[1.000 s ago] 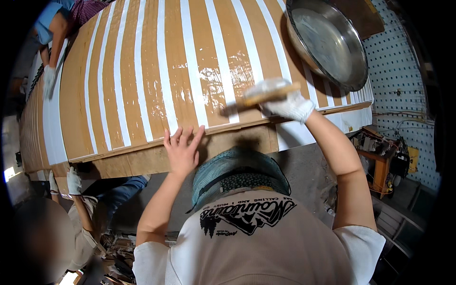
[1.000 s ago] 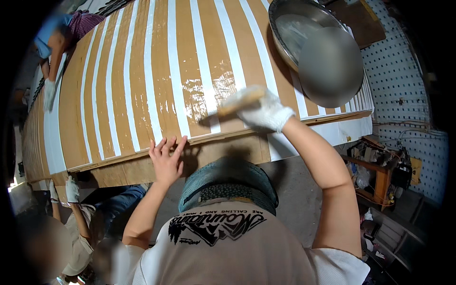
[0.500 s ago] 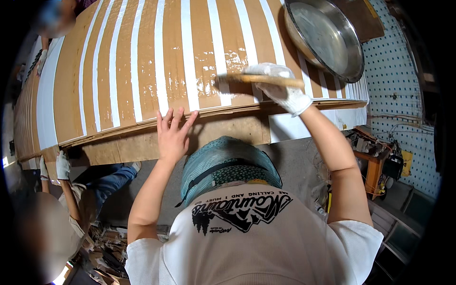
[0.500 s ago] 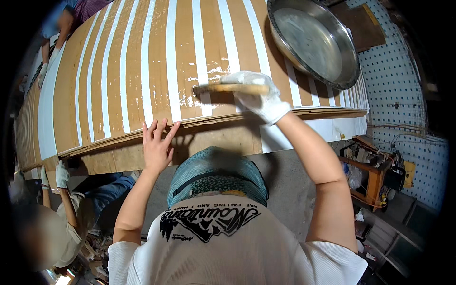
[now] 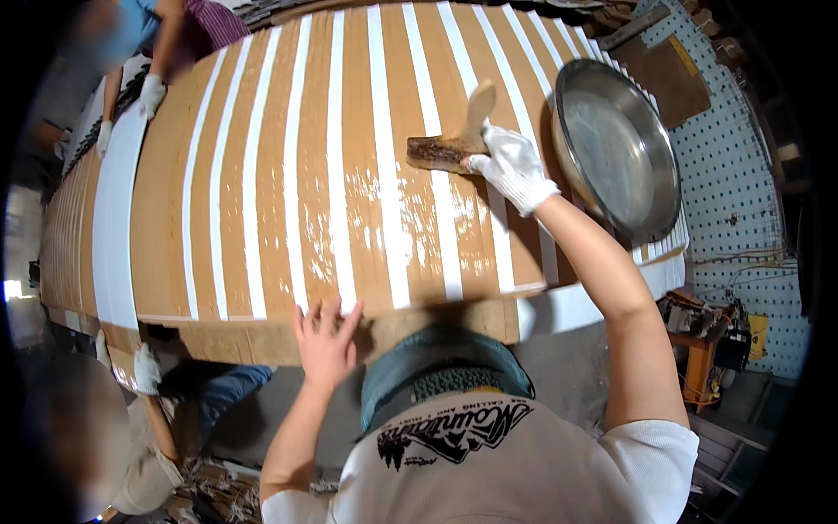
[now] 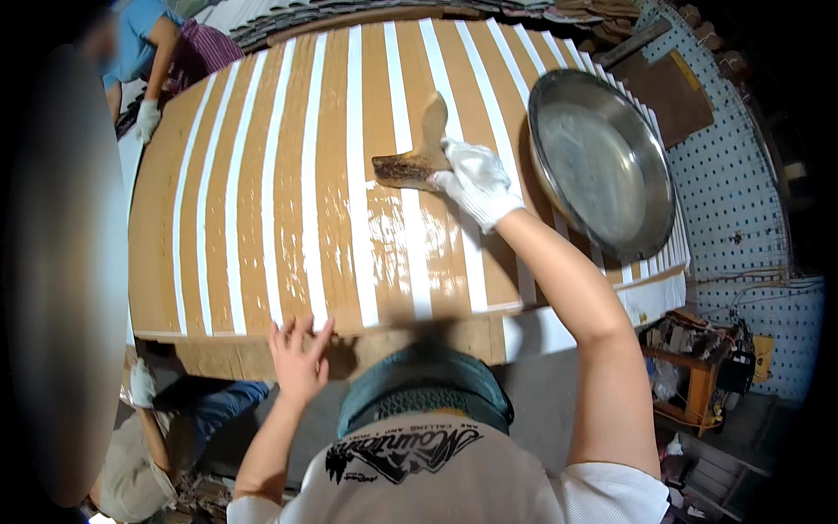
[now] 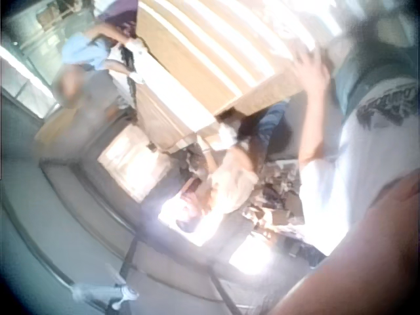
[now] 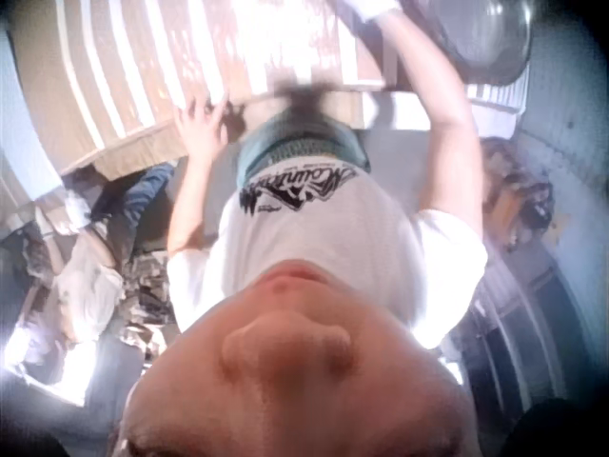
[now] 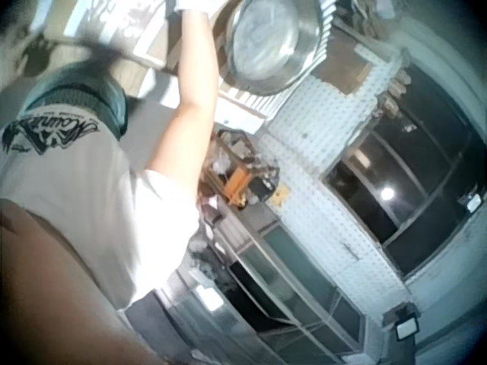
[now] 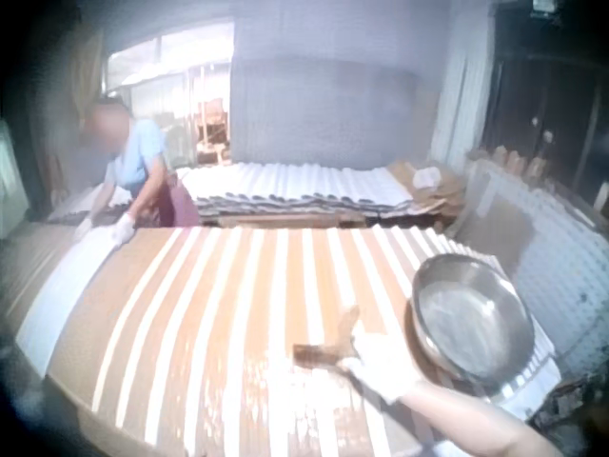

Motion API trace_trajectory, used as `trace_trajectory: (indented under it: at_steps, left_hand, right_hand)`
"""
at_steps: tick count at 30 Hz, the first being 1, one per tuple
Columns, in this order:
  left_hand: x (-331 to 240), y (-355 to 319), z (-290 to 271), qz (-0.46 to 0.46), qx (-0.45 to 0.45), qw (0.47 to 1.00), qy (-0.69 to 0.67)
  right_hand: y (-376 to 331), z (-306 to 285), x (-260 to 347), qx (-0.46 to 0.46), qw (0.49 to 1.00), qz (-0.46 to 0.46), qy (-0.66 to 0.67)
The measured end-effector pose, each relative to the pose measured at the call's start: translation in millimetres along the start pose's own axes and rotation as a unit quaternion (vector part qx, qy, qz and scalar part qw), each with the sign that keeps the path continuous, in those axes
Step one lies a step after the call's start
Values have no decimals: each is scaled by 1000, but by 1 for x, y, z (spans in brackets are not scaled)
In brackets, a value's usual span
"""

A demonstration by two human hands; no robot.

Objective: The person repeatedly dips a brush into a metal bowl and applies a clear liquid to the surface of a large, striped cardboard structure. The person works methodically across the surface, ensuring even coverage.

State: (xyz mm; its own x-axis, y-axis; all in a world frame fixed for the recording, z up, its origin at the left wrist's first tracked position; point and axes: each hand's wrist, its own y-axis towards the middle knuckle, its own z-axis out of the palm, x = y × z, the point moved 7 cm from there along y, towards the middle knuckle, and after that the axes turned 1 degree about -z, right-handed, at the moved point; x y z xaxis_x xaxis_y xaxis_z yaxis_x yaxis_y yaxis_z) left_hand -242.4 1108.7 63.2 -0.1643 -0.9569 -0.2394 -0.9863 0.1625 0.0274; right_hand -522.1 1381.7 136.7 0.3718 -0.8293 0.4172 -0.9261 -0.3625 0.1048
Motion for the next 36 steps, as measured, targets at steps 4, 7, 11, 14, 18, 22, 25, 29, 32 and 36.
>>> trace_trajectory:
  at_steps: [4,7,11,14,18,22,25,29,32,36]
  left_hand:
    - [6,1,6,3,38,999,-6]
    - [9,2,9,-3,70,997,-11]
    - [14,-4,19,4,92,996,-7]
    - [20,-13,40,24,57,998,31]
    - [30,-61,97,99,56,965,239]
    - [36,-60,88,53,75,981,172]
    - [38,-59,90,46,86,981,168]
    - [38,-69,101,39,121,974,187]
    - [28,-51,85,6,93,987,132]
    - [32,-65,93,39,60,989,133]
  right_hand:
    - [112,5,-22,-4,999,29,-38]
    - [188,11,-44,-52,996,3,-76]
    - [286,27,-70,-83,992,13,-93]
    - [347,24,-83,-138,982,-16,-126]
    - [412,32,-108,-205,968,-56,-134]
    - [441,33,-119,-204,974,-23,-100]
    - [448,19,-121,-217,975,15,52]
    - [473,23,-81,-38,998,5,52]
    - [451,71,-29,58,986,-156,-1]
    - [463,81,-24,-52,996,-66,-6]
